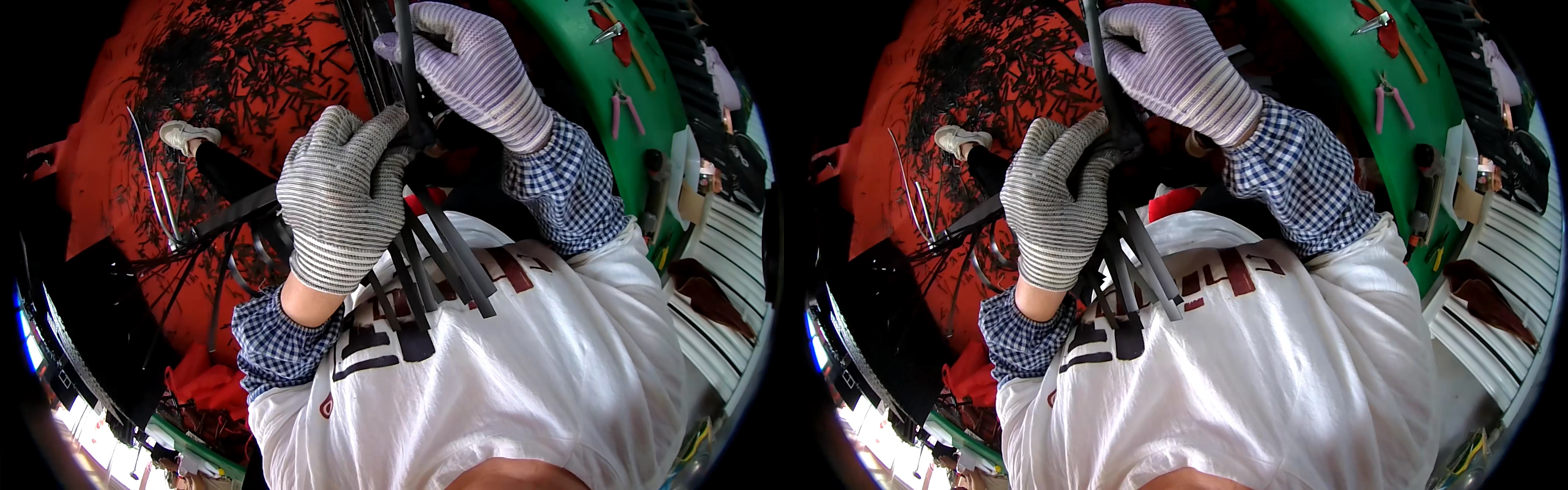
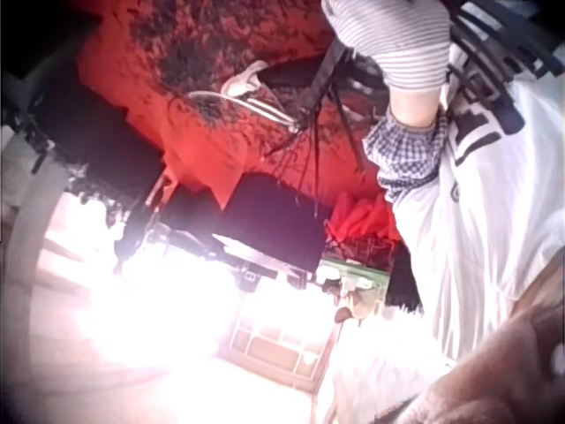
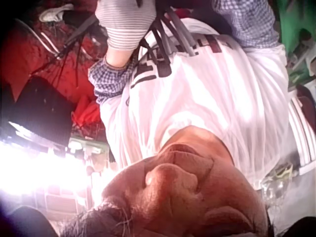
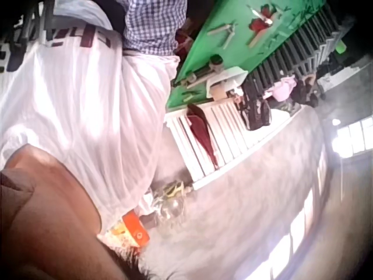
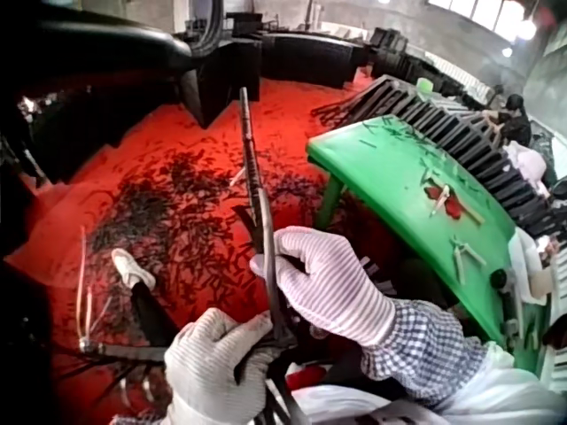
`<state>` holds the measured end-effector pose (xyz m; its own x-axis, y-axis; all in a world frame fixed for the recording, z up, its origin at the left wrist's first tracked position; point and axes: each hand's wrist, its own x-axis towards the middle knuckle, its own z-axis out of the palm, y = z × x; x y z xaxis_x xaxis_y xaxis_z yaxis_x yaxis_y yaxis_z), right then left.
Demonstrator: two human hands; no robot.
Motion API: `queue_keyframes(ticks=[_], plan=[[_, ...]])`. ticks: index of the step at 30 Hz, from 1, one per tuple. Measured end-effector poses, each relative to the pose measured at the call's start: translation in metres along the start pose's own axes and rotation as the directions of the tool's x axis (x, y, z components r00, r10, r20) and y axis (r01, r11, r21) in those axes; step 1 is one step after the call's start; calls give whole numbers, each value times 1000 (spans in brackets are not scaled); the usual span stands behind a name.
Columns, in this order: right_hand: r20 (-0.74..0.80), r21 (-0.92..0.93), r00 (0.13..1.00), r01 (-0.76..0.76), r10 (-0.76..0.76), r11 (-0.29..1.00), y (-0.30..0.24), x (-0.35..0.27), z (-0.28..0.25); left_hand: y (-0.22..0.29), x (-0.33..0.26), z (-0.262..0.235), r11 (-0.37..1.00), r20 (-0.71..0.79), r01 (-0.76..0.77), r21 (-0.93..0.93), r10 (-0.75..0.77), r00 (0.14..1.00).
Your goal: The person weaves black plastic straps onto a furniture frame by hand and secures them with a power stapler and pliers. They turn the frame over and trim the straps while wearing gloves.
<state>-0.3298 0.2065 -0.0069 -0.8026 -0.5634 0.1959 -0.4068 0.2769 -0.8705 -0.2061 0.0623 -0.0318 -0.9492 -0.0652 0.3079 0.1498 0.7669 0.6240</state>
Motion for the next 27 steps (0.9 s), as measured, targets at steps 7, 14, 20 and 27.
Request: queue_keyframes(ticks=[7,14,20,27], plan=[[19,252,999,22,-28,967,1,-18,-17,-4,-4,1,1000,-26,-5,-17,5,1000],[24,362,998,-64,59,930,-6,-23,-10,-8,-4,3,999,-40,-41,-27,40,998],[167,36,983,-82,75,996,7,-27,-8,-5,-3,2,1000,-25,-18,-9,17,1000],[51,171,995,-89,82,981,3,-19,1,-4,-2,-4,999,9,-49,-10,49,999]])
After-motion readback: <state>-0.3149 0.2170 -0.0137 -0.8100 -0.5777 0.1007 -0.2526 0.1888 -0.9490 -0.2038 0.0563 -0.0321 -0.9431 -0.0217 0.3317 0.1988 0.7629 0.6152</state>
